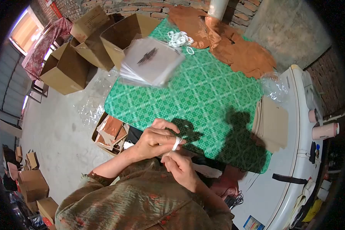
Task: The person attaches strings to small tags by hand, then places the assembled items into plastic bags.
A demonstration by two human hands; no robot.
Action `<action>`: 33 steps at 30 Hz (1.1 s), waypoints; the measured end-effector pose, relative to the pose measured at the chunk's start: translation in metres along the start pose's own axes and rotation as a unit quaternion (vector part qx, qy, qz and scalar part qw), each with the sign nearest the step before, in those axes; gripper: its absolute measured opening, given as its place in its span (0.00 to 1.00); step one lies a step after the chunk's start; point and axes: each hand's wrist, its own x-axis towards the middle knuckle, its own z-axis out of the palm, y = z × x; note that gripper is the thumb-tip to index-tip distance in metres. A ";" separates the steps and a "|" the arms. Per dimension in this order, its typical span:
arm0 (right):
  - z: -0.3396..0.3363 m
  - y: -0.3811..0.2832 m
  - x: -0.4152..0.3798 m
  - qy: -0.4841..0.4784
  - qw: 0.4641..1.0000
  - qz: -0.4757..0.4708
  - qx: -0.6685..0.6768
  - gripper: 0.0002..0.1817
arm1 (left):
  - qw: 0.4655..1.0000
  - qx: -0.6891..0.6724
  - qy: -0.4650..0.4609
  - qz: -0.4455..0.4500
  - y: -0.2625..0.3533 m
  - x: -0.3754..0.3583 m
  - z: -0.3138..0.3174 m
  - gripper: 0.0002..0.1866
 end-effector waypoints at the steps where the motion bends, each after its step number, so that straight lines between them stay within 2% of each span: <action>1: 0.000 -0.006 -0.002 0.014 1.000 0.001 -0.021 0.06 | 1.000 0.018 -0.009 -0.001 -0.001 -0.002 0.000 0.13; 3: -0.008 -0.017 -0.002 0.073 0.991 -0.068 -0.091 0.05 | 0.998 0.052 -0.027 -0.003 -0.002 -0.007 0.000 0.13; 5: -0.020 -0.032 -0.003 0.112 0.980 -0.061 -0.153 0.05 | 0.998 0.033 -0.042 -0.013 0.003 -0.007 -0.001 0.09; 7: -0.026 -0.031 0.003 0.158 0.968 -0.088 -0.172 0.06 | 0.996 -0.003 -0.084 -0.035 0.005 -0.010 -0.001 0.07; 8: -0.028 -0.026 0.005 0.165 0.968 -0.077 -0.172 0.06 | 0.996 -0.059 -0.050 -0.036 0.008 -0.009 0.006 0.01; 11: -0.026 -0.008 0.010 0.169 0.976 -0.064 -0.125 0.05 | 0.983 -0.128 -0.088 -0.103 0.011 -0.015 0.008 0.05; 12: -0.026 -0.004 0.010 0.155 0.986 -0.019 -0.065 0.04 | 0.965 -0.198 -0.077 -0.154 0.011 -0.015 0.008 0.05; 15: -0.025 0.013 0.015 0.132 0.991 -0.007 0.018 0.03 | 0.863 -0.399 -0.044 -0.308 0.012 -0.021 0.010 0.08; 17: -0.021 0.010 0.017 0.103 0.983 0.027 0.146 0.04 | 0.843 -0.454 -0.022 -0.287 0.005 -0.024 0.013 0.12; 19: -0.016 0.005 0.020 0.127 0.980 0.032 0.151 0.05 | 0.804 -0.480 0.013 -0.350 0.006 -0.019 0.014 0.13; 20: -0.015 0.006 0.020 0.146 0.982 0.015 0.123 0.05 | 0.798 -0.491 0.046 -0.345 0.004 -0.018 0.016 0.11; 23: -0.004 0.011 0.024 0.200 0.974 -0.026 0.100 0.04 | 0.793 -0.510 0.063 -0.328 0.005 -0.014 0.019 0.12; 24: -0.002 0.020 0.024 0.204 0.973 -0.065 0.090 0.04 | 0.793 -0.513 0.066 -0.321 0.002 -0.016 0.020 0.15; 27: 0.003 0.030 0.024 0.220 0.969 -0.112 -0.025 0.03 | 0.804 -0.496 0.082 -0.318 0.000 -0.013 0.020 0.19; 30: 0.003 0.022 0.025 0.221 0.970 -0.098 0.002 0.03 | 0.806 -0.485 0.079 -0.329 0.005 -0.012 0.016 0.21; 33: 0.001 0.019 0.024 0.224 0.972 -0.073 0.023 0.03 | 0.866 -0.392 0.062 -0.304 0.003 -0.016 0.015 0.23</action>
